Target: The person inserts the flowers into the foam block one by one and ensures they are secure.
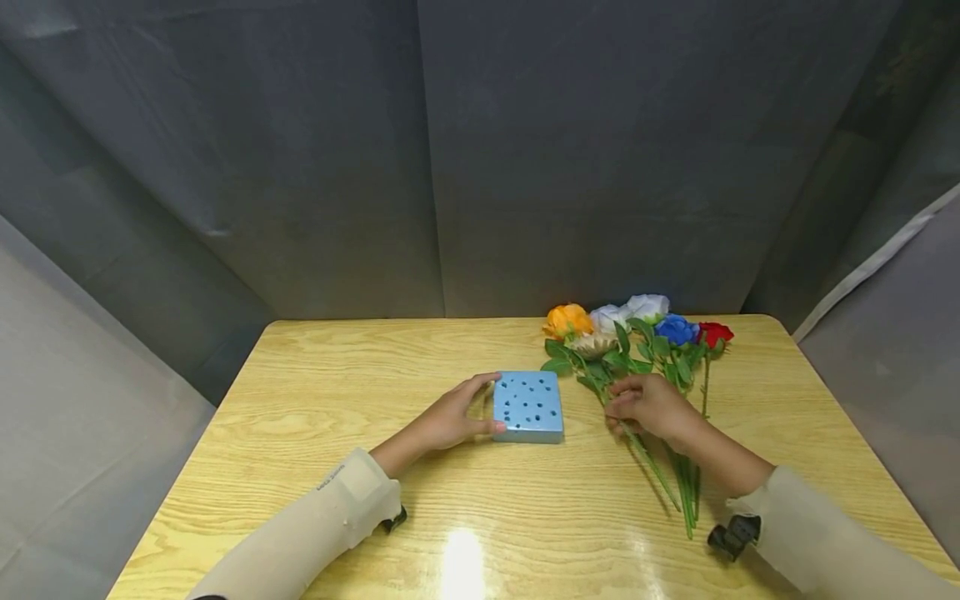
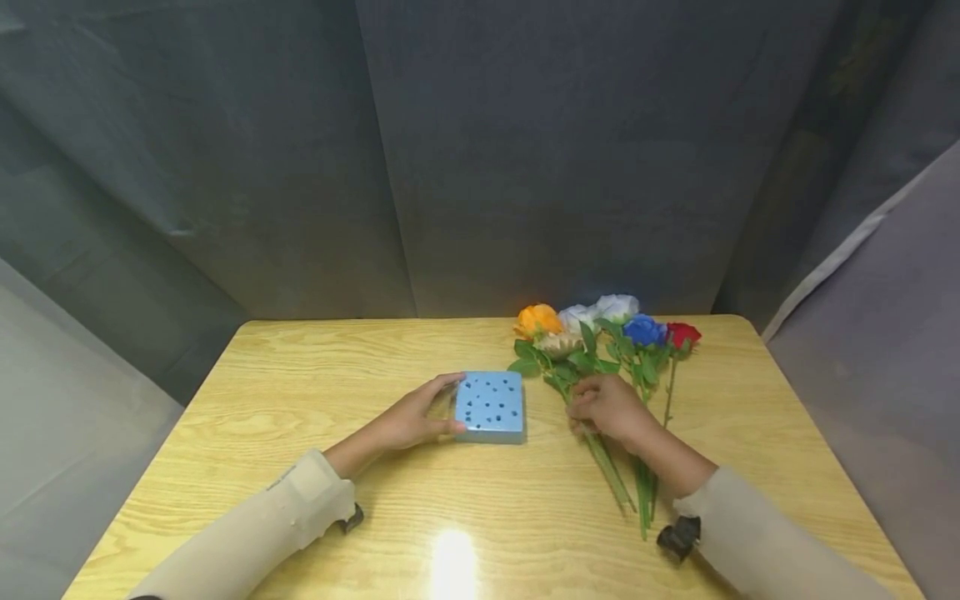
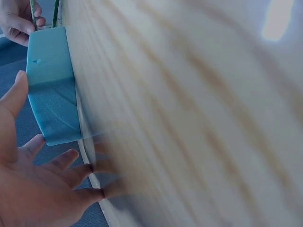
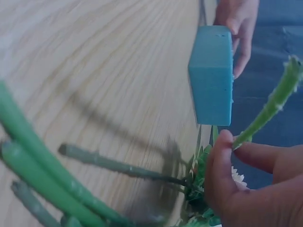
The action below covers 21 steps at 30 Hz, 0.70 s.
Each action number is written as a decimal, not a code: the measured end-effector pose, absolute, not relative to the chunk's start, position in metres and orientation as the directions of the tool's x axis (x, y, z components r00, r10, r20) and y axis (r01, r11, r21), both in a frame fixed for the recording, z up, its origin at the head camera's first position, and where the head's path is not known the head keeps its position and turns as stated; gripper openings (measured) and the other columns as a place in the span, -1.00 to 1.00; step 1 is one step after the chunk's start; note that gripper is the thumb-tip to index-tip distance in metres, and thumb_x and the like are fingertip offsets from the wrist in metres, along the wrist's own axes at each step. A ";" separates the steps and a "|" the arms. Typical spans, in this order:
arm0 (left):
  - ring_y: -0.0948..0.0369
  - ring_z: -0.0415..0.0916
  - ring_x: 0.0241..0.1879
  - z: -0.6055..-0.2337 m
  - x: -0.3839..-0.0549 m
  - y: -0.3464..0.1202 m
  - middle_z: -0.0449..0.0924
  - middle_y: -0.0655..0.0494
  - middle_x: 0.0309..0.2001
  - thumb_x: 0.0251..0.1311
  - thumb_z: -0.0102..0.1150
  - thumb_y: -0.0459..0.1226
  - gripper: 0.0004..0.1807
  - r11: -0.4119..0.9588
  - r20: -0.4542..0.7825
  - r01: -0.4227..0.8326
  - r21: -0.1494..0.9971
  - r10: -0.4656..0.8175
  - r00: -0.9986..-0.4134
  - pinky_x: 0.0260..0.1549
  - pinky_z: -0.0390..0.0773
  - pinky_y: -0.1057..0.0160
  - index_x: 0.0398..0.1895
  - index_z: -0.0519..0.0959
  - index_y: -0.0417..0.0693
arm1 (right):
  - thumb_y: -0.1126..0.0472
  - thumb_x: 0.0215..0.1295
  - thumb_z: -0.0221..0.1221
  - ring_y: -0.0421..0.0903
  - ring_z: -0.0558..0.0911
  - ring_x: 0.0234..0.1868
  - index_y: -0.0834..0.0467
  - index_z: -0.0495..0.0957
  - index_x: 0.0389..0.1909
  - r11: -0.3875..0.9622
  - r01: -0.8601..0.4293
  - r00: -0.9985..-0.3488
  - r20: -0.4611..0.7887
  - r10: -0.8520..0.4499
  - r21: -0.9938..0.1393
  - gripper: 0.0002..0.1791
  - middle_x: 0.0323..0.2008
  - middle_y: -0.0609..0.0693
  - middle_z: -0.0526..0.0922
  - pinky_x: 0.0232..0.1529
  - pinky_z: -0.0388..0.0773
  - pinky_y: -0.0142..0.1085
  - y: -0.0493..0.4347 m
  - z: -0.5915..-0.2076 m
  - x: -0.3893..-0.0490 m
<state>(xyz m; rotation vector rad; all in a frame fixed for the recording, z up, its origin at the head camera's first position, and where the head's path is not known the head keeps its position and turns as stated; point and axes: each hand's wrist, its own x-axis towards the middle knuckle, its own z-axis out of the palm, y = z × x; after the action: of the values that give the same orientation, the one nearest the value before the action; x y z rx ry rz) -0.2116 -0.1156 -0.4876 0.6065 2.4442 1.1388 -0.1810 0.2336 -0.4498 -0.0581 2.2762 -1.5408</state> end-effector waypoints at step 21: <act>-0.07 0.14 0.55 -0.488 -0.212 -0.115 0.14 0.03 0.60 0.23 0.38 0.16 -0.03 0.594 -0.155 0.229 0.771 0.523 -0.838 0.41 0.25 -0.25 0.64 0.09 0.39 | 0.35 0.51 0.16 0.00 0.78 -0.10 0.36 -0.21 0.62 0.026 0.526 -0.724 -0.463 -0.512 -0.850 -0.11 0.05 0.24 0.70 -0.01 0.71 -0.03 0.241 -0.461 -0.181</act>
<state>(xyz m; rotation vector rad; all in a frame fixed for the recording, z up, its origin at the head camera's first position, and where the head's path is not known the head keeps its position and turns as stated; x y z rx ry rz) -0.2122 -0.1151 -0.4878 0.6063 2.4590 1.1139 -0.1806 0.2410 -0.4605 0.0148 1.5694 -1.7893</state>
